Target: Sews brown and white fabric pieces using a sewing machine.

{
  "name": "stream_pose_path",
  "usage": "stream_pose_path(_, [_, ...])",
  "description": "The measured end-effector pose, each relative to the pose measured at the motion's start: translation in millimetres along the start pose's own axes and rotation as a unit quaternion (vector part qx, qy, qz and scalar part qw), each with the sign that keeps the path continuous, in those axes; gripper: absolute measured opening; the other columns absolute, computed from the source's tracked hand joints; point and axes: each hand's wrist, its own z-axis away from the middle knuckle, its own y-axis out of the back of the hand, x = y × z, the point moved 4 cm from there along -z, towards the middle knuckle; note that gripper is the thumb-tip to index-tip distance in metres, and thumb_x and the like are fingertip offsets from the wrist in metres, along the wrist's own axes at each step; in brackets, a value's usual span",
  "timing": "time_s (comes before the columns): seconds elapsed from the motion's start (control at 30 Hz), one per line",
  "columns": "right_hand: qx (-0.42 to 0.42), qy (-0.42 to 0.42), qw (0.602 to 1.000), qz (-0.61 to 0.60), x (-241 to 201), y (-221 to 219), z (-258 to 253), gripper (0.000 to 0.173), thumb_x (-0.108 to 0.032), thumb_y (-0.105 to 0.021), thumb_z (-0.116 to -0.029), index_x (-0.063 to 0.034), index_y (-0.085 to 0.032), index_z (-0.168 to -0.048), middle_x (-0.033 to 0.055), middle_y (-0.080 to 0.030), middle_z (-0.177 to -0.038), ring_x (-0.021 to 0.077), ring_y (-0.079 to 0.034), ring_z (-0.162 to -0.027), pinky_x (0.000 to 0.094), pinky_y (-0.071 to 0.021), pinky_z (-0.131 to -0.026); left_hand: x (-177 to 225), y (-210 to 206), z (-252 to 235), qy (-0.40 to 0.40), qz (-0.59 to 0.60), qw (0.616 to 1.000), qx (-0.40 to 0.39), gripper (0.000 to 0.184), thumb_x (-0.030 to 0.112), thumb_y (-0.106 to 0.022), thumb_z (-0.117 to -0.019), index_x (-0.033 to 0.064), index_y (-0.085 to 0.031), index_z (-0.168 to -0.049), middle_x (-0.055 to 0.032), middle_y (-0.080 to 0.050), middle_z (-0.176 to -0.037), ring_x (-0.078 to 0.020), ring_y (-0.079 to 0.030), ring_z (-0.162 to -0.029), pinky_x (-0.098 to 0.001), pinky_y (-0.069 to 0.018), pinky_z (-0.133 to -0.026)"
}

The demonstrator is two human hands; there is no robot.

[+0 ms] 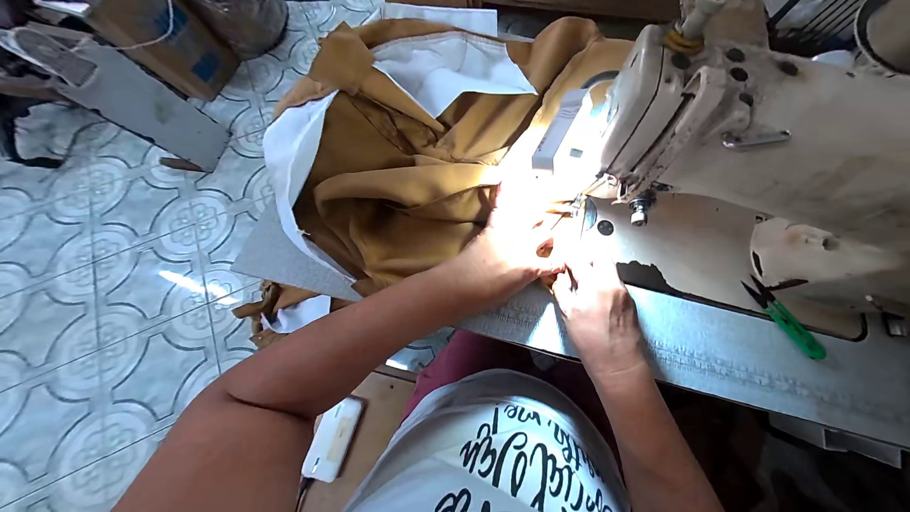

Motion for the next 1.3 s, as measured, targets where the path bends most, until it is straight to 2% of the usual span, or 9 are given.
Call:
stream_pose_path(0.37, [-0.025,-0.027,0.999,0.007,12.2,-10.4,-42.4,0.023,-0.018,-0.064,-0.0991,-0.003,-0.073,-0.114,0.0215,-0.066,-0.112,0.0358,-0.07,-0.096,0.0492,-0.059,-0.077,-36.2,-9.4,-35.4,0.012,0.015,0.998,0.065,0.034,0.016,-0.052,-0.1038,0.0328,-0.072,-0.126,-0.0123,-0.061,-0.141,-0.0407,-0.044,-0.142,-0.0785,-0.0154,-0.112])
stream_pose_path(0.5, [0.001,-0.005,1.0,-0.022,20.1,-9.4,-42.8,0.021,-0.017,-0.063,-0.0995,-0.0027,-0.074,-0.11,0.0204,-0.067,-0.108,0.0339,-0.07,-0.094,0.0472,-0.0591,-0.077,-39.5,-8.6,-40.8,-0.003,0.059,0.988,0.144,0.025,0.025,-0.053,-0.1051,0.0138,-0.075,-0.104,-0.0105,-0.067,-0.11,-0.0316,-0.06,-0.114,-0.0636,-0.0318,-0.109])
stream_pose_path(0.6, [0.034,-0.034,0.993,-0.109,36.7,-3.1,-30.8,0.024,-0.016,-0.055,-0.1042,-0.0053,-0.075,-0.112,0.0146,-0.071,-0.108,0.0261,-0.07,-0.095,0.0434,-0.0587,-0.082,-47.6,-18.4,-38.5,-0.013,0.088,0.977,0.192,0.026,0.012,-0.055,-0.0993,0.0186,-0.078,-0.11,-0.0099,-0.071,-0.118,-0.0316,-0.06,-0.121,-0.0586,-0.039,-0.107])
stream_pose_path(0.67, [0.06,-0.044,0.99,-0.123,38.4,-4.6,-22.7,0.022,-0.015,-0.057,-0.1023,-0.0036,-0.076,-0.105,0.0134,-0.072,-0.098,0.0241,-0.07,-0.086,0.0419,-0.0584,-0.078,-55.6,-15.2,-40.2,0.054,0.185,0.968,0.161,0.022,0.013,-0.058,-0.096,0.009,-0.074,-0.111,-0.0122,-0.07,-0.116,-0.0303,-0.061,-0.119,-0.0557,-0.0384,-0.109])
stream_pose_path(0.8, [0.053,-0.058,0.986,-0.148,26.1,-12.3,-31.3,0.023,-0.014,-0.072,-0.0929,-0.0048,-0.075,-0.113,0.0142,-0.072,-0.109,0.0255,-0.07,-0.088,0.0445,-0.0583,-0.076,-59.5,-10.5,-44.5,0.157,0.296,0.936,0.111,0.018,0.016,-0.064,-0.0964,0.0038,-0.07,-0.109,-0.0122,-0.069,-0.096,-0.0242,-0.066,-0.092,-0.0472,-0.0528,-0.087])
stream_pose_path(0.87, [0.037,-0.087,0.98,-0.174,23.0,-16.0,-41.8,0.025,-0.02,-0.075,-0.0936,-0.005,-0.073,-0.114,0.0139,-0.071,-0.111,0.0246,-0.067,-0.081,0.0458,-0.056,-0.072,-57.6,-9.7,-43.0,0.158,0.308,0.932,0.111,0.018,0.015,-0.066,-0.0956,0.0028,-0.07,-0.108,-0.0127,-0.068,-0.094,-0.0249,-0.065,-0.092,-0.0488,-0.0501,-0.091])
stream_pose_path(1.0, [0.063,-0.083,0.966,-0.237,26.9,-18.8,-39.8,0.019,-0.023,-0.074,-0.0943,-0.0057,-0.068,-0.097,0.0082,-0.07,-0.084,0.0181,-0.067,-0.07,0.0398,-0.0565,-0.064,-52.2,-9.7,-34.8,0.063,0.236,0.959,0.144,0.029,0.018,-0.074,-0.088,0.0059,-0.072,-0.114,-0.0132,-0.07,-0.113,-0.0282,-0.064,-0.113,-0.0502,-0.0465,-0.103])
stream_pose_path(1.13, [0.023,-0.156,0.88,-0.448,26.0,-10.6,-1.0,0.032,-0.005,-0.076,-0.0838,-0.0036,-0.055,-0.108,-0.0008,-0.065,-0.068,0.0066,-0.063,-0.054,0.0244,-0.0568,-0.053,-29.4,1.3,-14.9,-0.098,0.08,0.977,0.17,0.015,0.014,-0.068,-0.0939,0.015,-0.075,-0.107,-0.0085,-0.07,-0.125,-0.0317,-0.061,-0.123,-0.0594,-0.0429,-0.105])
stream_pose_path(1.3, [0.047,-0.009,0.972,-0.228,14.6,-0.2,29.7,0.036,-0.006,-0.065,-0.0902,-0.0031,-0.066,-0.126,0.004,-0.073,-0.093,0.0063,-0.068,-0.073,0.0213,-0.0579,-0.066,-11.8,1.0,-7.4,-0.14,0.029,0.979,0.143,0.025,0.005,-0.049,-0.1025,0.0125,-0.073,-0.098,-0.0029,-0.074,-0.109,-0.0267,-0.061,-0.125,-0.0509,-0.0465,-0.101])
